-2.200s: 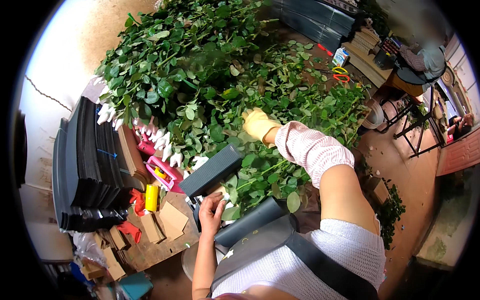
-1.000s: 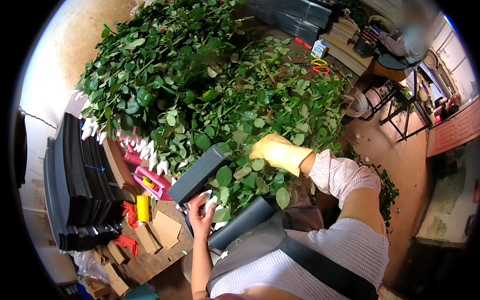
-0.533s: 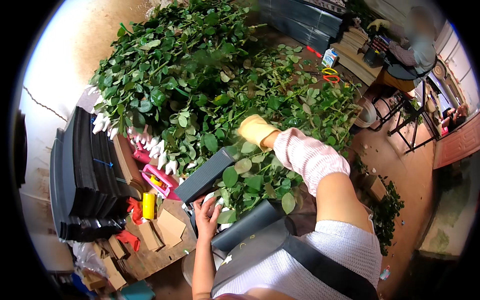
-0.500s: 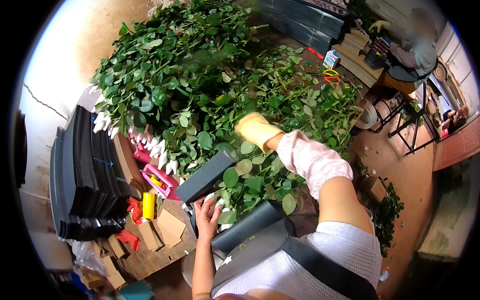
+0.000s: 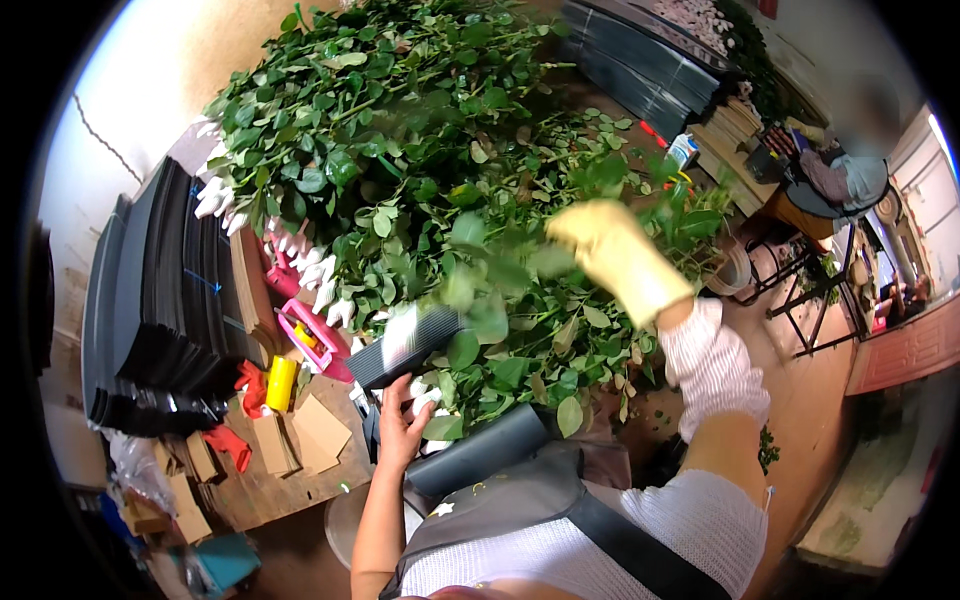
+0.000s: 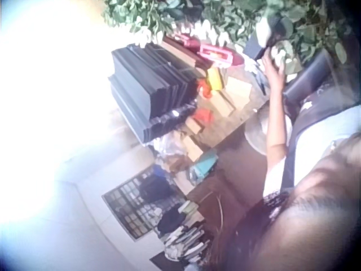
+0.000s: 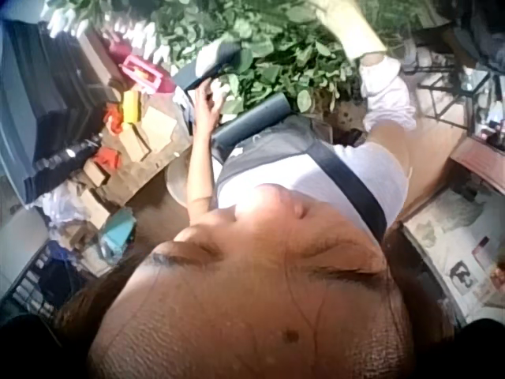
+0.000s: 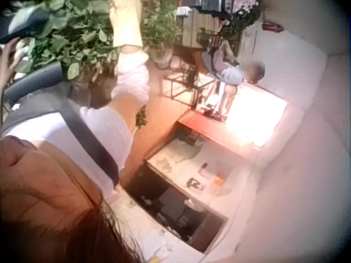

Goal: The person arranges white flowers and green leaves into a black rectangular tray. They pick up the flowers and leaves from a pile on the table and place them carefully into the tray, adjusting their positions to fit.

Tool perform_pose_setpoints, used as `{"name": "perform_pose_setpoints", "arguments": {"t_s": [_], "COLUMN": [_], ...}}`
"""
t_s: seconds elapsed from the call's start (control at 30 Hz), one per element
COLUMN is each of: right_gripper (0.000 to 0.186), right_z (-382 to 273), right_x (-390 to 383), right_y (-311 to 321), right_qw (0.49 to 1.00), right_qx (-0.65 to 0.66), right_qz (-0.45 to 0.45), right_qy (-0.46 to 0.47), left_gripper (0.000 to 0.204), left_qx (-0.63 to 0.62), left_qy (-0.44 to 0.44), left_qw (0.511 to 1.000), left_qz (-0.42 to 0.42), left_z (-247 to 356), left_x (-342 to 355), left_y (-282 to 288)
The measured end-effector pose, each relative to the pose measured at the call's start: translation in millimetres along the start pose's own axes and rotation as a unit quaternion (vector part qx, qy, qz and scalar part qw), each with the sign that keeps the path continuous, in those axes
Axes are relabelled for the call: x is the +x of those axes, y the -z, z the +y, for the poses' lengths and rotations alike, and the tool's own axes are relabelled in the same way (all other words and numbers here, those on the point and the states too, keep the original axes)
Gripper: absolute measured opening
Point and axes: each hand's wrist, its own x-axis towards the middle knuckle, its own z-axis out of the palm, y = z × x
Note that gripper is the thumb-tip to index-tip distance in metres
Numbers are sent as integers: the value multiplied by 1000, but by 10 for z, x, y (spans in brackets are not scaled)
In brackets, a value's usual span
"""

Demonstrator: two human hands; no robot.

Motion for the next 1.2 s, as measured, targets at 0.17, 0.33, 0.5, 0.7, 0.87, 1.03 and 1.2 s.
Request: {"name": "perform_pose_setpoints", "arguments": {"t_s": [0.17,0.33,0.5,0.7,0.87,1.03,1.2], "right_gripper": [25,41,39,36,35,32,33], "right_z": [-617,-792,-1775,-1839,-1810,-1794,-1829], "right_x": [-607,-548,346,262,109,2,43], "right_y": [-565,-265,6,-1093,-1210,-1336,-1319], "right_qw": [984,968,941,932,968,976,967], "right_qx": [-14,-174,61,-52,-10,-7,-15], "right_qz": [-178,-171,-331,-358,-249,-215,-252], "right_qy": [-26,-53,37,26,-16,-22,-12], "left_gripper": [69,70,71,65,67,20,11], "left_qx": [-12,26,1,-21,-102,26,-15], "left_qy": [-4,33,24,8,76,54,-39], "left_qw": [1000,998,1000,1000,991,993,977], "left_qz": [-10,-45,-15,19,43,99,209], "left_z": [15,-93,-83,-28,-55,41,44], "left_x": [7,-30,-32,-7,-58,66,-6], "left_y": [-16,-34,-32,-118,-158,-47,-102]}}
